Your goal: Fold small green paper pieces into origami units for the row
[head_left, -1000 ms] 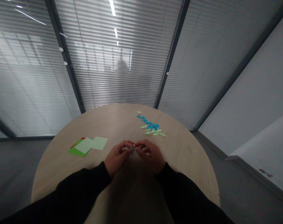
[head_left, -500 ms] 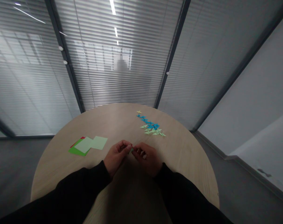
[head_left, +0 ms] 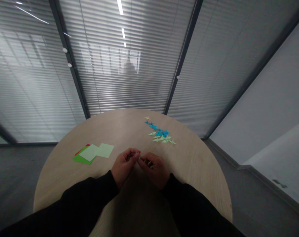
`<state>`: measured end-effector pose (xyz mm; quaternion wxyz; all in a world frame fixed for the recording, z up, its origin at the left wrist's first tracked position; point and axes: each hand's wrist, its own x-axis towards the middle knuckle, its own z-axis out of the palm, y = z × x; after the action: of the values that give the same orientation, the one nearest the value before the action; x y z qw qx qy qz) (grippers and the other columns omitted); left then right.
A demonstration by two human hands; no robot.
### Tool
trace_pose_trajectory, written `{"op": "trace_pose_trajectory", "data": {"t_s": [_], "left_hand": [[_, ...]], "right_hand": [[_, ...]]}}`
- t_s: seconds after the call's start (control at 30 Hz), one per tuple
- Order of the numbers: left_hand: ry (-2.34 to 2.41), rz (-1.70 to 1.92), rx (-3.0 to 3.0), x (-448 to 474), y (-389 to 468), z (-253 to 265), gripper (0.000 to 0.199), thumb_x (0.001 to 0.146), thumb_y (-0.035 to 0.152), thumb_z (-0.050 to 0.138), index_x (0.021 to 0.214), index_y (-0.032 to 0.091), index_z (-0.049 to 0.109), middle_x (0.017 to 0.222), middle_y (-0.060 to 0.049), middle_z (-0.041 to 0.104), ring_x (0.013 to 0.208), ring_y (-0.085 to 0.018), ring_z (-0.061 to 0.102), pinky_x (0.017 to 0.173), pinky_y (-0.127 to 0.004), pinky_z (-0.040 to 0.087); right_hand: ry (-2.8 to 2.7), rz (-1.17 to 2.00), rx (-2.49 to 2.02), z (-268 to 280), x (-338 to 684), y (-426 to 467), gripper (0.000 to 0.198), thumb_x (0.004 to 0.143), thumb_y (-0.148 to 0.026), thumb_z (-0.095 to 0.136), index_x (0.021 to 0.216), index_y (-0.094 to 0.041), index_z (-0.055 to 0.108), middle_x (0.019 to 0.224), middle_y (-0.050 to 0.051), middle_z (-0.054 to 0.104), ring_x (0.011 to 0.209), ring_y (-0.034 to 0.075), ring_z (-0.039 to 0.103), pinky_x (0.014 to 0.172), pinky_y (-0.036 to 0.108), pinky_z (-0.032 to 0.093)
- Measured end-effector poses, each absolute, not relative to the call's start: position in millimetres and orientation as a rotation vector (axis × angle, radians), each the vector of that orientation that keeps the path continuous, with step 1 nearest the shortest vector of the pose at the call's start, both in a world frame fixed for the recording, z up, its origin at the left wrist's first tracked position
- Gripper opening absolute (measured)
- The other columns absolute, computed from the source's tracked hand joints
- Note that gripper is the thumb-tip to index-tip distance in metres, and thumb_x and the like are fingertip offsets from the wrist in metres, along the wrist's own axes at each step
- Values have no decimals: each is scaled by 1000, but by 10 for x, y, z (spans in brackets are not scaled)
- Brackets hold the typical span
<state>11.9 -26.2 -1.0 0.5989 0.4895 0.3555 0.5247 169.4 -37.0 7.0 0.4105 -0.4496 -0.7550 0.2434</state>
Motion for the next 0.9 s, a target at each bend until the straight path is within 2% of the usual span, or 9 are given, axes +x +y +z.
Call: {"op": "trace_pose_trajectory", "data": {"t_s": [0.23, 0.43, 0.7, 0.9], "left_hand": [[837, 1221, 1174, 130, -246, -2, 32, 74, 43, 74, 87, 16, 64, 79, -1, 64, 72, -14, 58, 68, -26, 45], [858, 1182, 1185, 133, -275, 45, 32, 74, 43, 75, 87, 16, 63, 78, -1, 65, 71, -14, 59, 66, -26, 45], [773, 1187, 1115, 139, -301, 78, 27, 74, 39, 76, 83, 16, 64, 81, -2, 66, 75, -14, 59, 73, -27, 45], [835, 1143, 1130, 131, -294, 116, 30, 74, 42, 75, 88, 16, 68, 74, 1, 63, 64, -11, 53, 64, -24, 39]], "right_hand": [[-1849, 576, -1167, 89, 1676, -392, 22, 88, -40, 58, 87, -19, 65, 74, 2, 64, 57, 12, 55, 53, 23, 44], [-1865, 541, -1152, 107, 1651, -407, 18, 88, -33, 57, 81, -19, 65, 73, 2, 63, 59, 13, 57, 54, 23, 44], [-1798, 689, -1166, 89, 1673, -399, 24, 90, -39, 55, 85, -19, 67, 74, 2, 66, 61, 13, 58, 55, 23, 44], [-1707, 834, -1076, 91, 1690, -386, 26, 90, -41, 55, 82, -19, 65, 76, 1, 65, 65, 13, 58, 58, 23, 45]]}}
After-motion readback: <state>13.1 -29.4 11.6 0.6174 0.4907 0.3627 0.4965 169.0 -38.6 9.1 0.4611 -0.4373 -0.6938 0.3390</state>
